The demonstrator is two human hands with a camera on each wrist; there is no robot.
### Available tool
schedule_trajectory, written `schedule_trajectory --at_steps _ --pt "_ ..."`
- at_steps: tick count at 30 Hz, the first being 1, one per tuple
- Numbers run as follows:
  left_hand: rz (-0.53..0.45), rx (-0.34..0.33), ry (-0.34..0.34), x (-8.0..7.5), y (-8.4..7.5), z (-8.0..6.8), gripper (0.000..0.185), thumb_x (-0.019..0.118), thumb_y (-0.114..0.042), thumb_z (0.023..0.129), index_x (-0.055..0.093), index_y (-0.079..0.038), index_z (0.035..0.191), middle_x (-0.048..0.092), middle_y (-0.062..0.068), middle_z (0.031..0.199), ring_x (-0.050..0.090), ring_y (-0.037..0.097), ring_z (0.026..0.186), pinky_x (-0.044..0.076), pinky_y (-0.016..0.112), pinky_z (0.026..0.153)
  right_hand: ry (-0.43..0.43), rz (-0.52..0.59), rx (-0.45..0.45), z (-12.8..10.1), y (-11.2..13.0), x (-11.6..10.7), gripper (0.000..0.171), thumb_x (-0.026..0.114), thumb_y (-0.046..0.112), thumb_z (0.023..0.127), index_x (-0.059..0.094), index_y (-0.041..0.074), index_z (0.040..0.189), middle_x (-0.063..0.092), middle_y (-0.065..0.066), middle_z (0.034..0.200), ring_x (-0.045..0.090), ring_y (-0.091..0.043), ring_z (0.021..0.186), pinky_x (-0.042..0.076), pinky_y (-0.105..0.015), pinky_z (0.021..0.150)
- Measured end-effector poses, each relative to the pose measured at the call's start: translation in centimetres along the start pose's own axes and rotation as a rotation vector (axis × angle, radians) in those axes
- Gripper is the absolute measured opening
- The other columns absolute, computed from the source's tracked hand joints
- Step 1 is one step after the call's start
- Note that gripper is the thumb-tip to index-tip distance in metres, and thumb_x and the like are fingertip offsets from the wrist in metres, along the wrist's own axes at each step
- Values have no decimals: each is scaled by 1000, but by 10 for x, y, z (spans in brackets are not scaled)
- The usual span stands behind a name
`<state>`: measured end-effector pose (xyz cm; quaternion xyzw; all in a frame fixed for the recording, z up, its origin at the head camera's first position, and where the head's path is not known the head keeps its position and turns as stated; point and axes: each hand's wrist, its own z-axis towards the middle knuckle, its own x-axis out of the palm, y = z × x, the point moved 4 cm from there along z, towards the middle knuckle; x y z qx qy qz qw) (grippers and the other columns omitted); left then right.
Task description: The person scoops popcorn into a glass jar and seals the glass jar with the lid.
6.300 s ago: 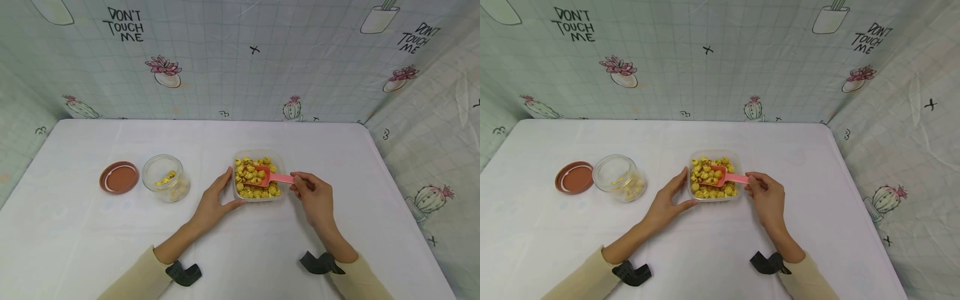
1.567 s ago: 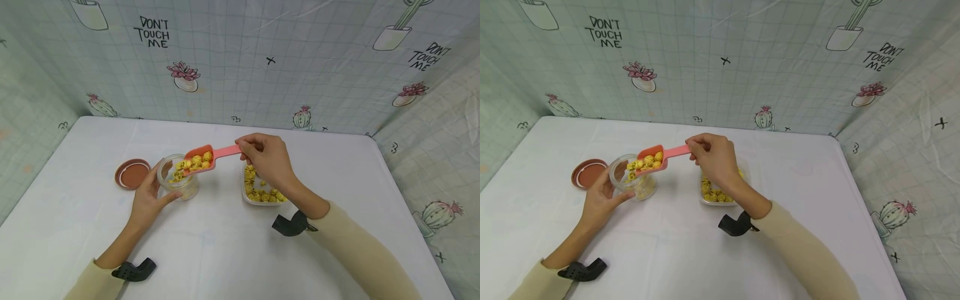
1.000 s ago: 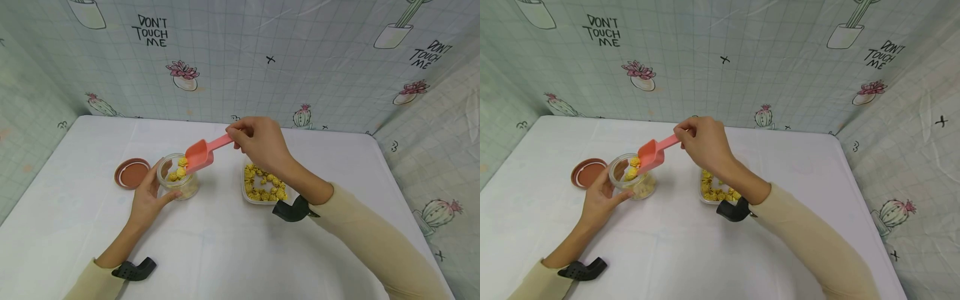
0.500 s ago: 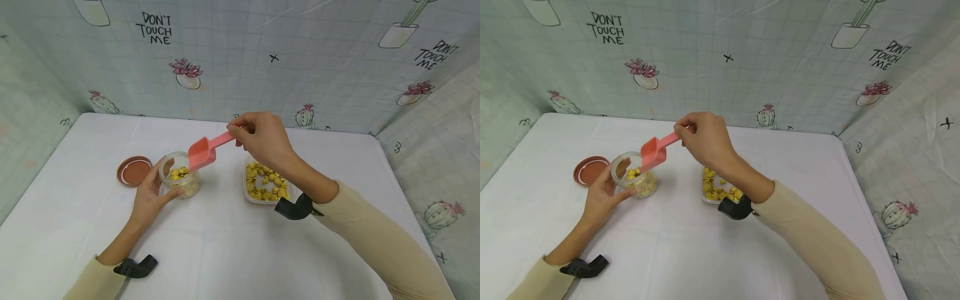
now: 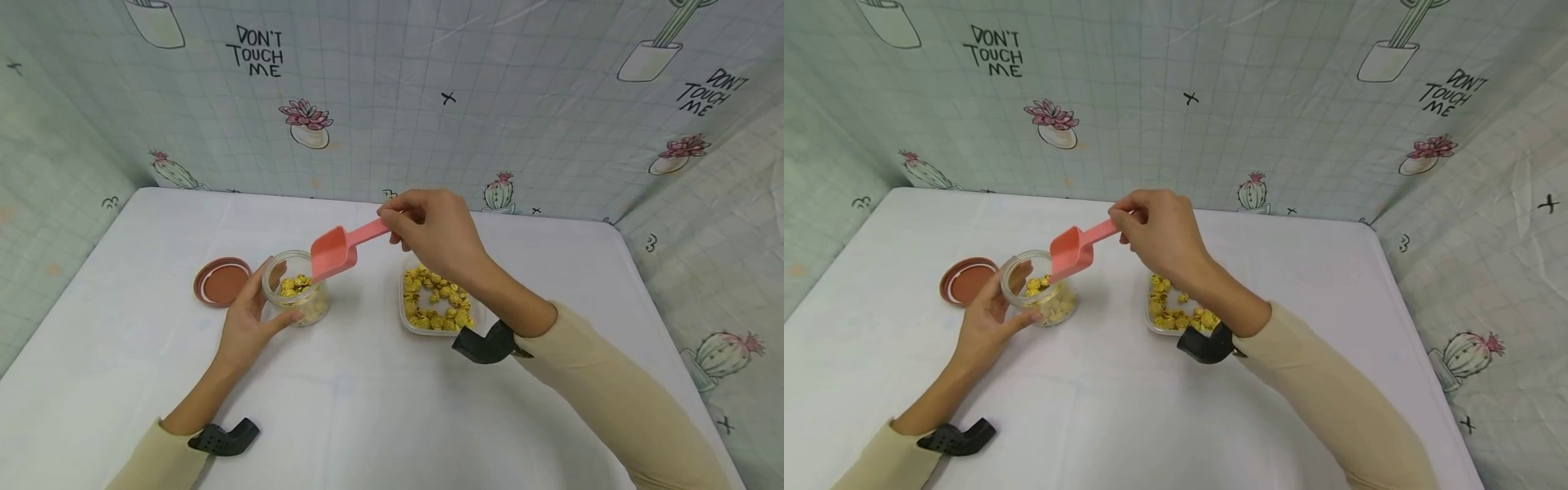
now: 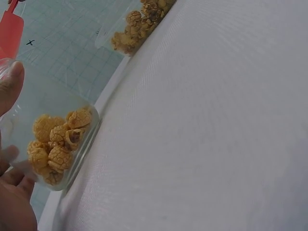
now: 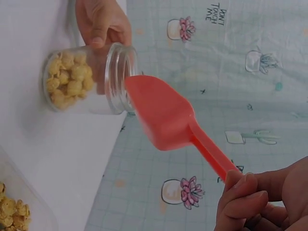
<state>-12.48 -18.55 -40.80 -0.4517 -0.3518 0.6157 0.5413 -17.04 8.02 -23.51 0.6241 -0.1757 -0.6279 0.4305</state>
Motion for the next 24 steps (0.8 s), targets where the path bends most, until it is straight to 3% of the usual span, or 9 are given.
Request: schedule_trajectory --at_steps 9,17,24 --pt "25 -32 25 -2 -2 1 94 77 15 71 32 -13 149 41 24 142 33 29 136 24 23 112 -23 52 48 -11 -20 -11 16 60 20 96 71 13 105 64 -2 72 57 -18 62 49 -31 58" --pt "133 -69 50 -6 -4 -9 98 81 6 70 29 -16 151 36 12 148 32 31 136 31 15 106 -56 37 124 -30 -47 -32 21 59 28 97 70 13 104 64 -5 75 57 -20 65 50 -29 58" --pt "44 -58 12 -11 -17 -28 97 75 18 70 28 -9 150 34 14 147 40 17 131 39 23 104 -81 -18 144 -49 -72 -48 27 57 34 97 70 12 105 64 -5 76 57 -20 67 49 -26 55"
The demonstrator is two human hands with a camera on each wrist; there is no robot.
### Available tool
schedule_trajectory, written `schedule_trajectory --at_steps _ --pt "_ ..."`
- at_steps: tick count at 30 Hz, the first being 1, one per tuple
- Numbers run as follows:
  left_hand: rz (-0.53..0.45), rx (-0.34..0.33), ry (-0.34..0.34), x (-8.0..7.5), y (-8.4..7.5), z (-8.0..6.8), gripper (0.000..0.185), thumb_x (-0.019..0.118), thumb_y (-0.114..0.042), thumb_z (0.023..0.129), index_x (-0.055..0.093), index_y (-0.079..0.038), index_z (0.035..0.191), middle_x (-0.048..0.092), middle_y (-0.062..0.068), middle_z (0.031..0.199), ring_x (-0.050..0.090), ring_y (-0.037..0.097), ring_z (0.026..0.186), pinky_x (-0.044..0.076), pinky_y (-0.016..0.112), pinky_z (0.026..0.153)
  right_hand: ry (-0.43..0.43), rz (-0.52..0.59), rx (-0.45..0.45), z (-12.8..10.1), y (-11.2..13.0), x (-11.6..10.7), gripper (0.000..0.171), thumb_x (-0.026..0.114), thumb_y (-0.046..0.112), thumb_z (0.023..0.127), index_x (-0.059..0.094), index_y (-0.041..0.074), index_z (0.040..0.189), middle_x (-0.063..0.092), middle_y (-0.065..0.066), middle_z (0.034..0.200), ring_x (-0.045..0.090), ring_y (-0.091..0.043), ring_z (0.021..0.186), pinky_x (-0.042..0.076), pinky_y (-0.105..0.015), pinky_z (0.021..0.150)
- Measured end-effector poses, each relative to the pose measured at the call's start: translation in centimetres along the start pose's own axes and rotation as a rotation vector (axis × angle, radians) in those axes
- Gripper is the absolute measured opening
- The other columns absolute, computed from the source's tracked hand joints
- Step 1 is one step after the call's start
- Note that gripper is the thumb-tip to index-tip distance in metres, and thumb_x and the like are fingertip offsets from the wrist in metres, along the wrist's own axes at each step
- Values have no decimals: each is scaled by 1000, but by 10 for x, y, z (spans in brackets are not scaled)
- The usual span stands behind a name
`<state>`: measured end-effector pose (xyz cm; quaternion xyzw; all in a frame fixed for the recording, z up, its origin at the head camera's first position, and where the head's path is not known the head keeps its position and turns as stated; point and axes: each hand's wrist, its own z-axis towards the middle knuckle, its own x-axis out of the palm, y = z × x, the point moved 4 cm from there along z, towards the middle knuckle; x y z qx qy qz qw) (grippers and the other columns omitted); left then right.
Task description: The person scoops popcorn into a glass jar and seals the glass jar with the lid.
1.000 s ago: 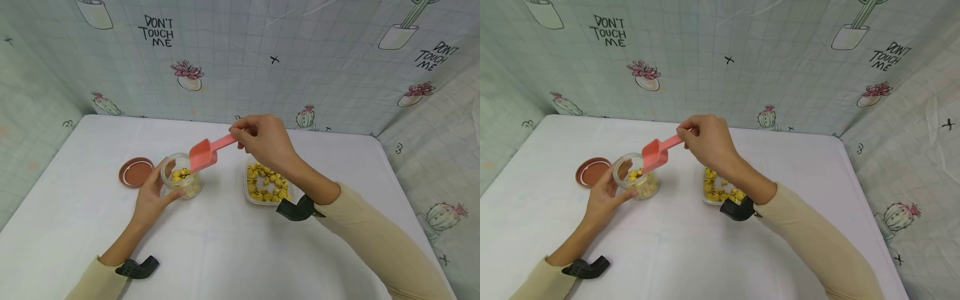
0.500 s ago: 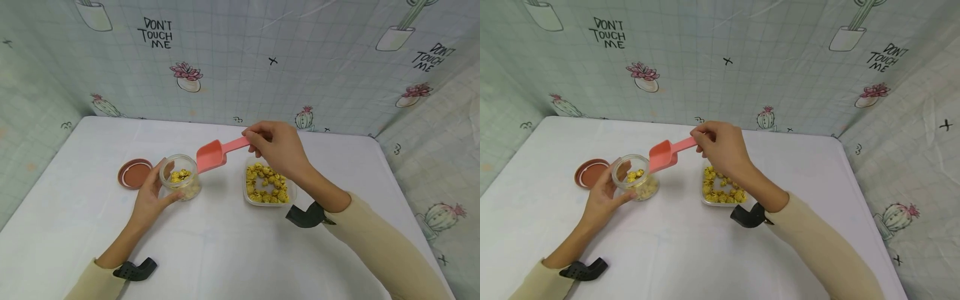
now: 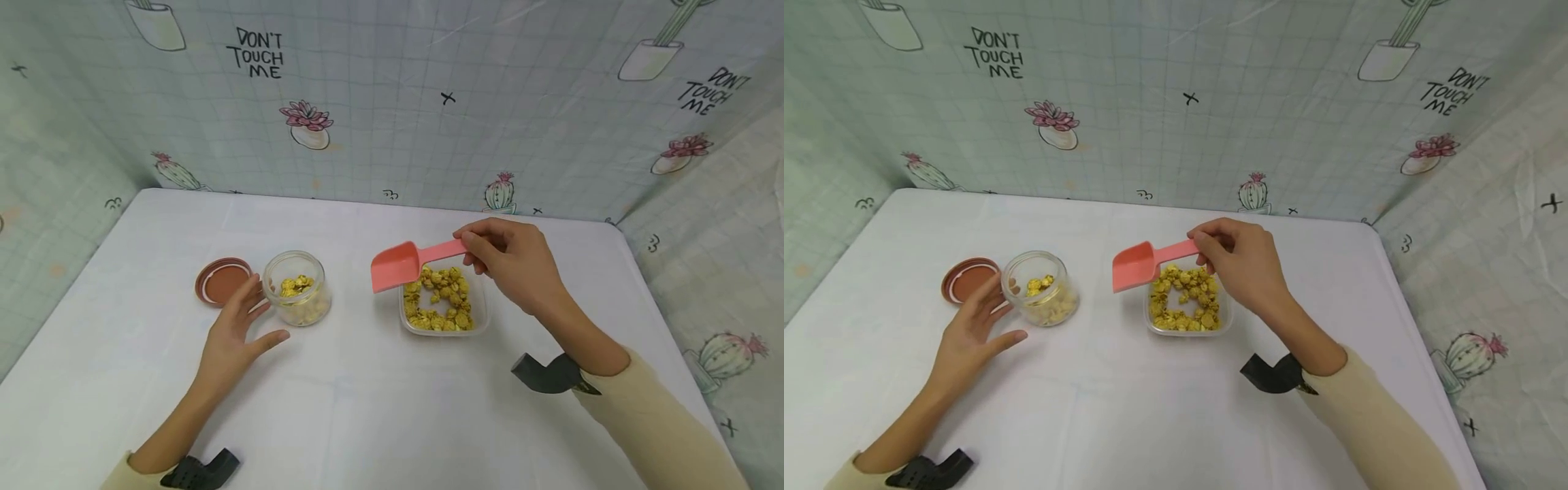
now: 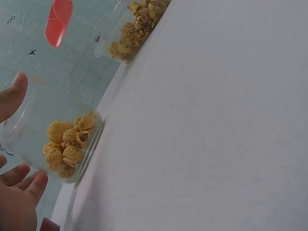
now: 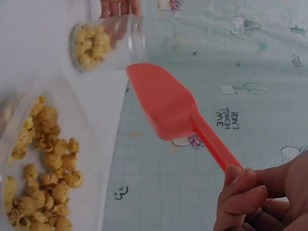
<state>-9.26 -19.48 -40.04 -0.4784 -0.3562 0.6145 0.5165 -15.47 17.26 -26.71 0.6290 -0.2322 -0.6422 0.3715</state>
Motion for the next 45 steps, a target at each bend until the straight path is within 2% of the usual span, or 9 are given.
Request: schedule_trajectory --at_steps 2,7,12,16,20,27,30,37,45 --pt "-33 3 -5 0 -3 -5 97 74 19 70 27 -9 150 35 14 145 40 14 129 39 24 103 -17 -18 1 -4 -10 -5 27 57 35 97 70 12 104 64 -5 75 58 -20 66 49 -26 54" --pt "-141 47 -5 -2 -12 -15 96 69 25 71 25 -7 151 39 20 140 42 23 128 39 27 104 -55 -59 5 -12 -33 -18 29 57 36 97 70 11 103 64 -5 73 58 -20 64 47 -25 52" --pt "-237 97 -22 0 -20 -27 85 64 29 71 28 6 144 45 29 128 50 28 119 42 31 101 -80 -74 16 -19 -51 -27 28 58 34 97 71 10 102 64 -6 73 58 -20 63 47 -25 53" --pt "-280 151 -14 11 -25 -34 74 63 30 71 30 16 135 49 31 117 54 29 112 44 33 99 -79 -114 9 -21 -60 -32 25 57 31 97 70 10 102 65 -5 74 58 -19 63 47 -25 53" --pt "-290 202 52 28 -30 -38 68 65 30 70 34 19 130 49 34 114 55 31 110 44 34 99 -70 -175 -46 -20 -60 -36 21 59 28 97 71 11 101 66 -2 73 60 -16 62 48 -24 54" --pt "-161 84 179 58 -27 -28 68 74 14 75 44 -2 134 56 20 121 54 26 115 41 32 103 -72 -351 -261 -16 -39 -40 9 63 15 94 71 11 98 61 5 67 55 -10 58 45 -24 50" --pt "-133 74 222 68 -26 -21 68 76 8 76 45 -7 136 56 20 123 53 30 117 40 33 104 -53 -402 -311 -14 -30 -38 8 65 12 92 71 11 97 58 5 66 51 -10 57 43 -24 49" --pt "-111 59 283 90 -21 -9 68 79 -4 77 47 -10 136 56 19 126 52 31 120 39 32 105 4 -432 -373 -11 -26 -32 15 67 4 89 69 7 103 61 3 70 51 -9 59 45 -22 49" --pt "-88 45 323 108 -16 -1 66 80 -12 78 48 -3 135 56 13 129 51 21 122 39 30 105 -34 -438 -420 -9 -25 -34 16 72 5 84 66 6 99 62 4 70 53 -7 59 46 -21 50"
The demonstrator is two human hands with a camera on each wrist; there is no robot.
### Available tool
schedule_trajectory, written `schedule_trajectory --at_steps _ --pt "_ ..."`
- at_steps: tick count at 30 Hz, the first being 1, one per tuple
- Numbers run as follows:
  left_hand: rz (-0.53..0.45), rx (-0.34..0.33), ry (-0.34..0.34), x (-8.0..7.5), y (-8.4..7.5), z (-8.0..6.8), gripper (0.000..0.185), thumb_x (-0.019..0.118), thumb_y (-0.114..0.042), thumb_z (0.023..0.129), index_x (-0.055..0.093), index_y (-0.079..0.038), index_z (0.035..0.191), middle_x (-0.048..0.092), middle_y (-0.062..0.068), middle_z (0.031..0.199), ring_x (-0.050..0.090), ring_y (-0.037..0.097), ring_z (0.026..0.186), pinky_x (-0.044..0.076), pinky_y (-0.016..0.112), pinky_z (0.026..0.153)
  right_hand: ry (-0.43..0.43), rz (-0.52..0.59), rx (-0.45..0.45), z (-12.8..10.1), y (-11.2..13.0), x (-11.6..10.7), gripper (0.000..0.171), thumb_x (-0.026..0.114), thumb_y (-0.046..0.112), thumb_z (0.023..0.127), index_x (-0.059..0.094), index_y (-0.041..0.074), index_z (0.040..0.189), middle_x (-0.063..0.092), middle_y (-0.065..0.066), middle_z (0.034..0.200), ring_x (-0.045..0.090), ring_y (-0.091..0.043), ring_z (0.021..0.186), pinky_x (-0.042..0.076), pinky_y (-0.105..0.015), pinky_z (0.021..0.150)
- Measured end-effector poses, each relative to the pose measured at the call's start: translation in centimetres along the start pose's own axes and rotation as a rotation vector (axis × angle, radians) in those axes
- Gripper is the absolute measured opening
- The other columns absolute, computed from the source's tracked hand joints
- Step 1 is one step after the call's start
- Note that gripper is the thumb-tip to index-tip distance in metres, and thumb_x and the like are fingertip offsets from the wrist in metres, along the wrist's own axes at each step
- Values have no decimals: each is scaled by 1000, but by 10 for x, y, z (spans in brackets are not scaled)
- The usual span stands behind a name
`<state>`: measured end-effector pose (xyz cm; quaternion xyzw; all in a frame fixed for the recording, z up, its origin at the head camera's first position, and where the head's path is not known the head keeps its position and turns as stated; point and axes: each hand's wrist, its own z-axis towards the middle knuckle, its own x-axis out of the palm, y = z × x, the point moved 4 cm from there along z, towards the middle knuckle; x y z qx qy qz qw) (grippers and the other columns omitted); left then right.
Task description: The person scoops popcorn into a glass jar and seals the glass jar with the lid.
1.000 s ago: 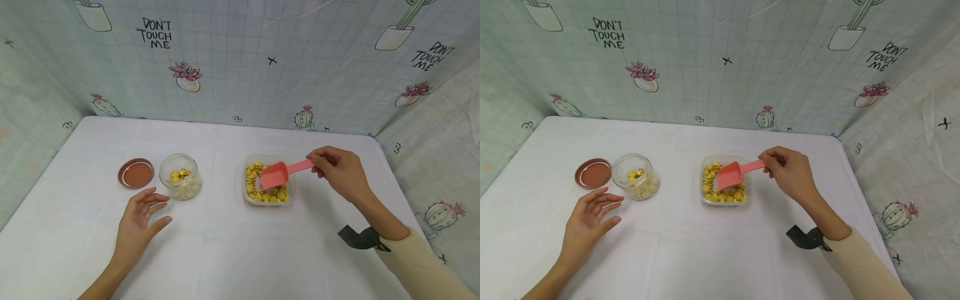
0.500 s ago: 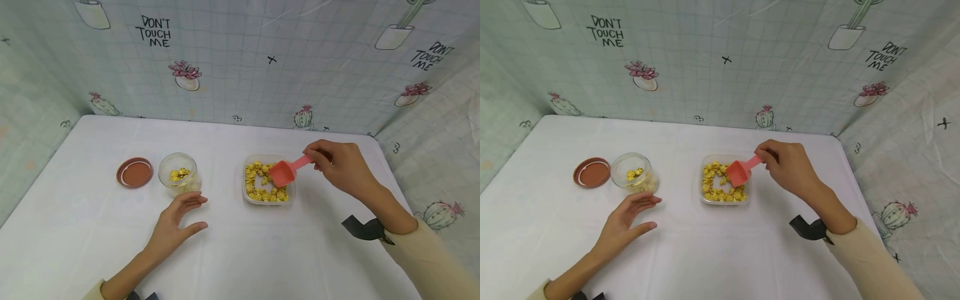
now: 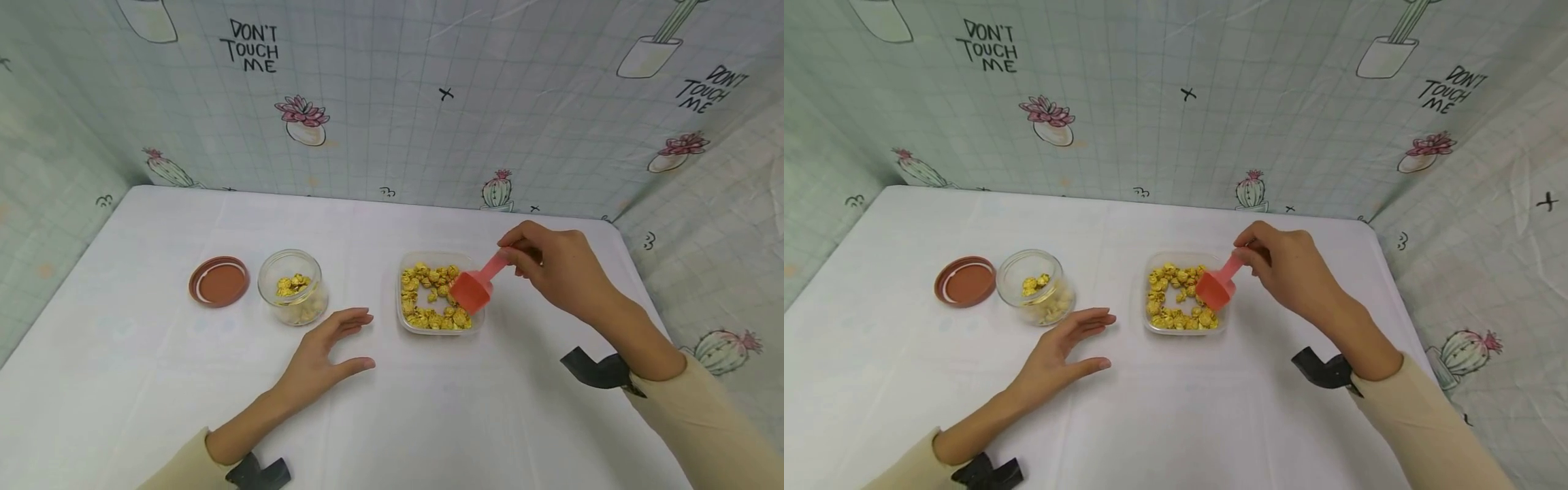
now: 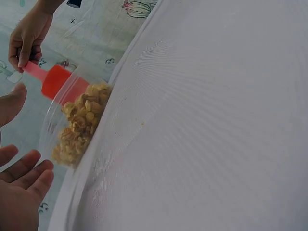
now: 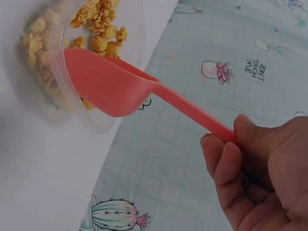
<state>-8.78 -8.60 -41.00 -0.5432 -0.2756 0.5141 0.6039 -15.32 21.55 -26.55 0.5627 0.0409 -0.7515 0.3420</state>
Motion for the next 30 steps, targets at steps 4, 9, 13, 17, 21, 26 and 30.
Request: schedule_trajectory --at_steps 4,9,13,17,21,26,30 --pt "26 -21 15 7 2 6 68 81 -15 77 47 -4 136 55 11 132 50 16 124 39 29 105 -29 -2 -39 1 0 -1 18 75 3 81 70 6 98 62 5 69 53 -6 58 46 -18 50" --pt "37 -6 34 15 3 13 69 82 -17 76 48 -3 135 54 11 134 48 16 125 38 29 106 -21 17 -25 0 -3 -1 20 75 2 80 73 6 100 62 5 70 55 -5 59 47 -15 53" --pt "36 -33 44 17 -18 17 67 81 -8 76 47 2 134 52 17 135 47 23 127 38 33 107 4 26 -11 -1 -4 -1 23 75 1 80 73 6 103 65 5 74 58 -4 62 49 -14 57" --pt "49 -52 40 21 -16 20 71 80 -4 75 45 5 136 49 19 137 46 26 128 37 34 107 -32 22 -51 1 -2 -3 26 76 -1 78 74 6 103 67 4 76 59 -5 63 47 -12 56" --pt "67 -43 26 28 6 24 76 81 -12 76 43 -2 141 46 12 142 45 21 129 38 30 106 -60 32 -100 4 4 -1 26 77 -2 77 74 5 102 66 3 75 59 -6 62 45 -11 54" --pt "80 -61 7 37 11 33 80 80 -16 78 38 -5 145 43 10 145 44 23 130 40 30 105 -34 59 -121 6 8 4 23 77 -2 78 75 5 100 65 5 74 58 -4 61 47 -12 54" --pt "99 -83 -19 45 14 38 85 80 -16 79 32 -6 149 38 9 149 42 22 131 40 28 104 -16 66 -77 6 6 6 20 76 1 80 75 6 99 65 6 73 57 -4 60 48 -15 53"
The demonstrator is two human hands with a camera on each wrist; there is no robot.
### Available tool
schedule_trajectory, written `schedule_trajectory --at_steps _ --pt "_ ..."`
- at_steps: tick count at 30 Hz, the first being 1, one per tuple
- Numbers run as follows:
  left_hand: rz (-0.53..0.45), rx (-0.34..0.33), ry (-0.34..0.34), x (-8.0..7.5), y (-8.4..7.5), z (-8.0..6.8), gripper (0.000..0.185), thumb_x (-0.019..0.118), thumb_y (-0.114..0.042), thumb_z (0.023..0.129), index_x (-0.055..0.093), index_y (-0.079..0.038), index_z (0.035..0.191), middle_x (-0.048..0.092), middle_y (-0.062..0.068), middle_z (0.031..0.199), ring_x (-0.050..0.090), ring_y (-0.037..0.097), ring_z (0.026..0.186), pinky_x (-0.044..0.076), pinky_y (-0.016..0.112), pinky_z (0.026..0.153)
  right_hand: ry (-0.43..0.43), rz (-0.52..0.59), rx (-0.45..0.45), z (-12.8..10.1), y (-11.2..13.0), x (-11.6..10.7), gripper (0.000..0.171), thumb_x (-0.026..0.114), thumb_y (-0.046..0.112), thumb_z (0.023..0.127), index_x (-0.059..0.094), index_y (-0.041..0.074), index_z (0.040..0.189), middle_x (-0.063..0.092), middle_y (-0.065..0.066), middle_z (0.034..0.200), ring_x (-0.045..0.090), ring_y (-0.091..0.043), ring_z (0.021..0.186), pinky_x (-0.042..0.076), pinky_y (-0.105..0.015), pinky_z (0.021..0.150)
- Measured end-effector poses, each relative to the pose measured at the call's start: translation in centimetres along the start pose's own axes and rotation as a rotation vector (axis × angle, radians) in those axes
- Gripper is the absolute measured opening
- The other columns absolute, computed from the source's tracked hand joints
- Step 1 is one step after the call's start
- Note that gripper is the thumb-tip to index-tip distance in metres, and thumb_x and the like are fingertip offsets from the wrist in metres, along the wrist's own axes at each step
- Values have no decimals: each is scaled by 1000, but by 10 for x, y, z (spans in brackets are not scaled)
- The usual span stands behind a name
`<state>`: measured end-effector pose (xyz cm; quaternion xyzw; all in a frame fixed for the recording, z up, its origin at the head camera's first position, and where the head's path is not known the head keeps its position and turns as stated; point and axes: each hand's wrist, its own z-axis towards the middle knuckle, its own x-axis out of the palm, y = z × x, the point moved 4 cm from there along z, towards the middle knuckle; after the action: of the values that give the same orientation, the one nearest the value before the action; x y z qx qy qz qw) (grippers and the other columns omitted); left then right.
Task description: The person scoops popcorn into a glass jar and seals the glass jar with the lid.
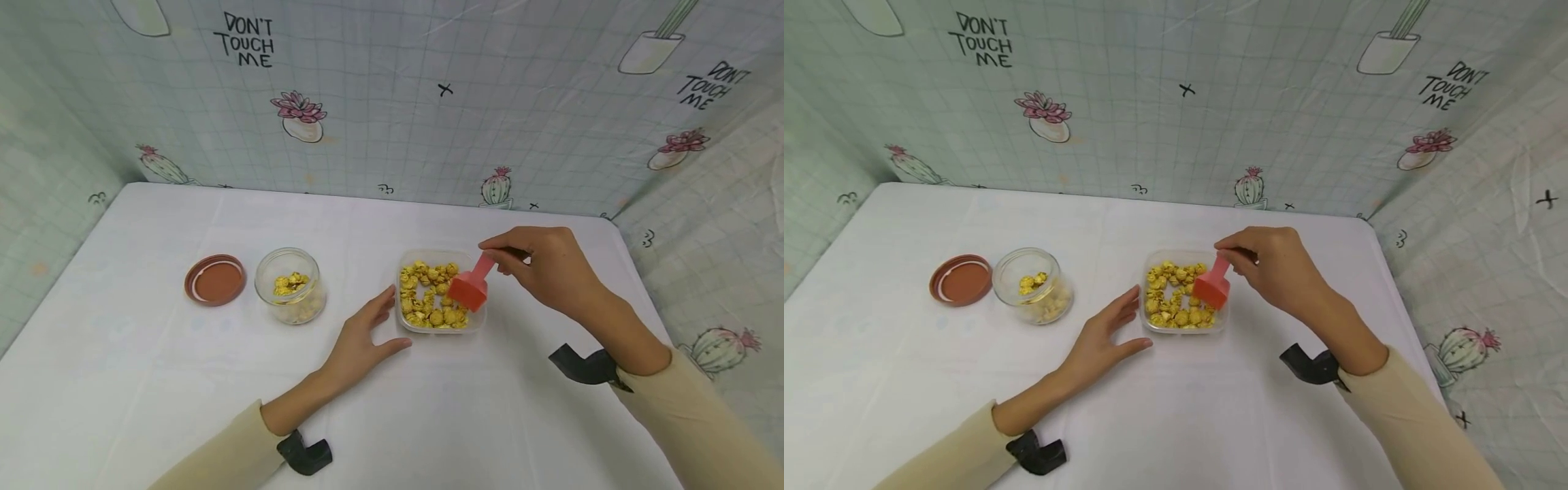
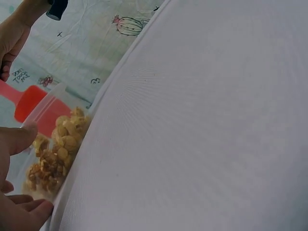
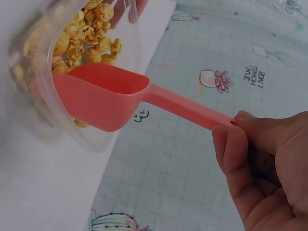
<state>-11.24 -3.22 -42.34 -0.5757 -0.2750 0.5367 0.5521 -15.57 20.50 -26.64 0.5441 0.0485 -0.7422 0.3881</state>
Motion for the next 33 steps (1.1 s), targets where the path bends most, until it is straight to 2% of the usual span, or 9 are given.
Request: schedule_trajectory --at_steps 5,11,13,15,19,21,24,27,33 --pt "-2 -23 -13 6 3 5 93 80 -16 79 23 -8 152 31 9 152 42 20 131 39 26 104 -7 2 127 -6 -6 0 16 74 6 83 75 8 99 66 6 71 59 -4 60 48 -18 53" --pt "-28 -31 -20 9 4 7 93 78 -15 80 20 -12 153 27 8 152 42 21 130 39 29 104 -90 14 240 -18 -14 -1 15 74 11 85 76 10 99 67 4 69 63 -7 59 42 -17 50" --pt "-42 -33 -20 8 2 7 93 78 -12 80 20 -10 152 27 10 152 42 24 130 39 33 104 -121 18 234 -20 -16 -1 16 75 9 84 76 9 99 69 2 73 64 -7 60 43 -15 50" --pt "-54 -33 -17 6 -6 7 91 76 -8 81 19 -5 152 26 14 152 41 28 130 39 37 105 -131 16 190 -20 -16 0 18 75 5 82 76 8 99 70 1 76 64 -7 61 44 -12 52" --pt "-70 -48 -6 1 -25 5 84 72 -8 85 20 0 150 26 18 151 41 32 130 38 42 105 -76 41 77 -16 -14 6 22 76 0 79 75 9 99 67 4 75 59 -5 61 47 -12 56" --pt "-72 -42 -1 -1 -34 5 81 71 -8 86 21 2 150 26 19 151 41 34 130 38 43 105 -44 52 75 -15 -15 9 21 76 1 80 75 10 99 67 6 74 58 -3 61 48 -13 56" --pt "-79 -26 2 -1 -39 5 79 70 -6 87 22 3 149 26 19 151 40 35 130 38 44 104 -27 55 146 -16 -19 10 16 74 7 83 75 10 99 67 6 72 61 -5 61 49 -16 56" --pt "-83 -15 -1 -1 -40 5 79 70 -4 86 23 3 149 26 19 152 39 35 131 38 44 104 -17 58 263 -21 -23 10 14 71 14 87 75 10 100 67 6 69 62 -8 61 46 -19 54" --pt "-74 -32 -5 -2 -40 5 79 70 -6 87 23 1 149 26 16 152 40 32 131 38 42 105 -46 92 458 -39 -29 13 22 69 26 90 74 10 103 68 3 70 63 -11 63 42 -22 50"
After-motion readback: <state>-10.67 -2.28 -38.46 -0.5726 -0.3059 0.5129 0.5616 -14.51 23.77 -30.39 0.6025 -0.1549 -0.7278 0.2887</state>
